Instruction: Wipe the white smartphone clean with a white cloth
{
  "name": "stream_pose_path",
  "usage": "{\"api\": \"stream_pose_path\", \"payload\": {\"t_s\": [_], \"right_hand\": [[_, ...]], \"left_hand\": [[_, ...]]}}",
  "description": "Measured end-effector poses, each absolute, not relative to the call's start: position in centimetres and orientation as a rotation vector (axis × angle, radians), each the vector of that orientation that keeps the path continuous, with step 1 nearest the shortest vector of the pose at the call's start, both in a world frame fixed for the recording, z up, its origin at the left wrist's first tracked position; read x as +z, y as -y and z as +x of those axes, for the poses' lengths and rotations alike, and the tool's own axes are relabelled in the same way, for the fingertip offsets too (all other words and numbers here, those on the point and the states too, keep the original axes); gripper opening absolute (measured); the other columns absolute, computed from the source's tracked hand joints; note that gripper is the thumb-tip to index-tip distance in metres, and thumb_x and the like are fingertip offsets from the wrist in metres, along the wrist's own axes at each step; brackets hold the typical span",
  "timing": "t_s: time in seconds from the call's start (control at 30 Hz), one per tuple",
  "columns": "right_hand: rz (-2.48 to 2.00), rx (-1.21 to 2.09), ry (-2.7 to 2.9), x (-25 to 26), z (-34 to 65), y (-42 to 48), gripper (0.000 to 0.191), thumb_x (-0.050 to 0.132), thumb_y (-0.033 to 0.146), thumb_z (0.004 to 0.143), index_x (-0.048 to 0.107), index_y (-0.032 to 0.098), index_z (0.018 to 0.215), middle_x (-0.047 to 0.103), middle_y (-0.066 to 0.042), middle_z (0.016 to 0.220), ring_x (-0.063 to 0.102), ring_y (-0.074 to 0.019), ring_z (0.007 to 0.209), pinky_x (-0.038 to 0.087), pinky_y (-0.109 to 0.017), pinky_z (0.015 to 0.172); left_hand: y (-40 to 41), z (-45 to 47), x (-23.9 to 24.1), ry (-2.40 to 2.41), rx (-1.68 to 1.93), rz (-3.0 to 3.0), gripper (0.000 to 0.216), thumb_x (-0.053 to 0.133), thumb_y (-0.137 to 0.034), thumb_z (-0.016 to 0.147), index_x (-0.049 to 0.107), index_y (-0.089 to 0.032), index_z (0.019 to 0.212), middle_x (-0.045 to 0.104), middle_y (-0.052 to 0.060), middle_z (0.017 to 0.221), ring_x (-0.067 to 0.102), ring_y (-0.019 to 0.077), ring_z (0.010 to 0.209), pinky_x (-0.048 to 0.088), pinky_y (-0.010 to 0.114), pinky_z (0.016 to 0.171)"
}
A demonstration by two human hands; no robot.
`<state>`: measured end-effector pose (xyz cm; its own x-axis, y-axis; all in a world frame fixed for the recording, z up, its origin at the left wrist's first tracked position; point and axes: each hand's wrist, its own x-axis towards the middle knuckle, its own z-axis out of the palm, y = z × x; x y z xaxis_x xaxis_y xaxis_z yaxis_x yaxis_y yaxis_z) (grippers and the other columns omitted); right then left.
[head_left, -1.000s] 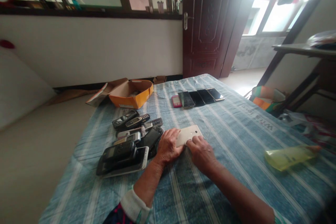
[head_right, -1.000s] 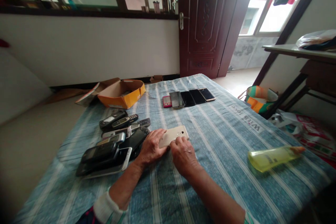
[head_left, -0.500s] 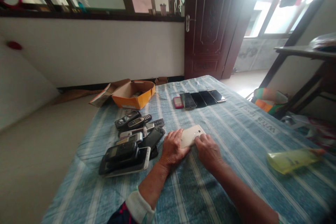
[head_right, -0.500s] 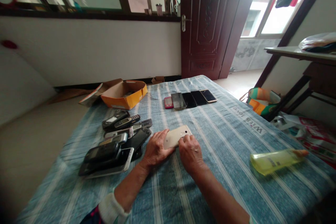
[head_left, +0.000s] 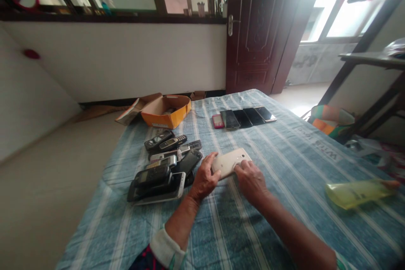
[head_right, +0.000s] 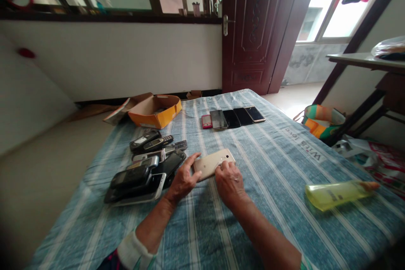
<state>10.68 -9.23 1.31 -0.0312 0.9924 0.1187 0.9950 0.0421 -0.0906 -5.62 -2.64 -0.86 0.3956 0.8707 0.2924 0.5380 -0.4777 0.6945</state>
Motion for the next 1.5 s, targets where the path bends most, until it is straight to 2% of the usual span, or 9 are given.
{"api": "stream_pose_path", "payload": {"t_s": [0.13, 0.27, 0.57, 0.67, 0.8, 1.03, 1.2, 1.5], "right_hand": [[-1.844, -0.105, 2.306, 0.8, 7.8, 9.9, 0.02, 0.046, 0.012, 0.091, 0.065, 0.016, 0.094, 0.06, -0.011, 0.093, 0.052, -0.0226, 0.084, 0.038, -0.033, 0.068], [-1.676, -0.131, 2.383, 0.5, 6.8, 10.3, 0.016, 0.049, 0.014, 0.091, 0.064, 0.016, 0.097, 0.06, -0.009, 0.092, 0.051, -0.0219, 0.085, 0.038, -0.032, 0.068], [-1.962, -0.163, 2.137, 1.1, 10.6, 8.4, 0.022, 0.045, 0.009, 0.09, 0.066, 0.015, 0.093, 0.061, -0.01, 0.093, 0.05, -0.0219, 0.085, 0.037, -0.032, 0.071], [-1.882, -0.179, 2.237, 0.8, 8.9, 8.7, 0.018, 0.048, 0.011, 0.09, 0.066, 0.014, 0.089, 0.06, -0.011, 0.09, 0.05, -0.0224, 0.083, 0.037, -0.033, 0.07], [-1.665, -0.152, 2.387, 0.7, 7.1, 9.1, 0.016, 0.05, 0.016, 0.091, 0.065, 0.015, 0.095, 0.06, -0.01, 0.091, 0.05, -0.0226, 0.084, 0.039, -0.034, 0.07], [-1.871, -0.069, 2.325, 1.6, 9.2, 6.0, 0.022, 0.045, 0.015, 0.092, 0.066, 0.016, 0.092, 0.061, -0.01, 0.097, 0.051, -0.023, 0.092, 0.039, -0.033, 0.076], [-1.665, 0.021, 2.472, 2.1, 8.0, 4.1, 0.022, 0.045, 0.024, 0.094, 0.067, 0.018, 0.096, 0.062, -0.009, 0.101, 0.051, -0.0227, 0.096, 0.038, -0.033, 0.078], [-2.124, 0.007, 2.352, 3.3, 12.6, 1.5, 0.032, 0.038, 0.015, 0.091, 0.07, 0.016, 0.095, 0.064, -0.013, 0.102, 0.056, -0.0256, 0.097, 0.041, -0.034, 0.076]], "left_hand": [[2.3, -5.7, -0.8, -1.221, 0.916, 2.029, 0.052, 0.044, -0.019, 0.075, 0.052, -0.007, 0.125, 0.057, 0.016, 0.13, 0.052, 0.0248, 0.122, 0.038, 0.042, 0.108], [2.0, -5.8, -1.0, -1.216, 0.928, 1.952, 0.046, 0.042, -0.019, 0.079, 0.054, -0.012, 0.122, 0.06, 0.012, 0.127, 0.055, 0.0234, 0.12, 0.04, 0.041, 0.107], [1.9, -5.8, -1.7, -1.182, 0.994, 1.895, 0.044, 0.044, -0.019, 0.078, 0.057, -0.014, 0.119, 0.063, 0.01, 0.123, 0.057, 0.0235, 0.115, 0.041, 0.039, 0.105], [1.9, -5.8, -1.7, -1.183, 1.007, 1.886, 0.043, 0.045, -0.018, 0.077, 0.058, -0.014, 0.118, 0.063, 0.011, 0.122, 0.057, 0.0241, 0.116, 0.041, 0.04, 0.105], [2.0, -5.7, -1.4, -1.182, 1.012, 1.874, 0.042, 0.044, -0.017, 0.077, 0.058, -0.013, 0.117, 0.064, 0.011, 0.122, 0.057, 0.0235, 0.116, 0.04, 0.039, 0.105], [1.9, -5.7, -1.7, -1.168, 1.048, 1.837, 0.041, 0.045, -0.017, 0.077, 0.059, -0.013, 0.115, 0.064, 0.012, 0.12, 0.059, 0.0242, 0.113, 0.041, 0.039, 0.104], [1.6, -5.7, -2.2, -1.148, 1.105, 1.735, 0.04, 0.044, -0.019, 0.08, 0.057, -0.013, 0.117, 0.064, 0.012, 0.119, 0.061, 0.0241, 0.111, 0.043, 0.04, 0.103], [1.3, -5.6, -3.1, -1.157, 1.122, 1.734, 0.044, 0.048, -0.016, 0.076, 0.058, -0.013, 0.119, 0.062, 0.013, 0.124, 0.058, 0.026, 0.116, 0.041, 0.042, 0.106]]}}
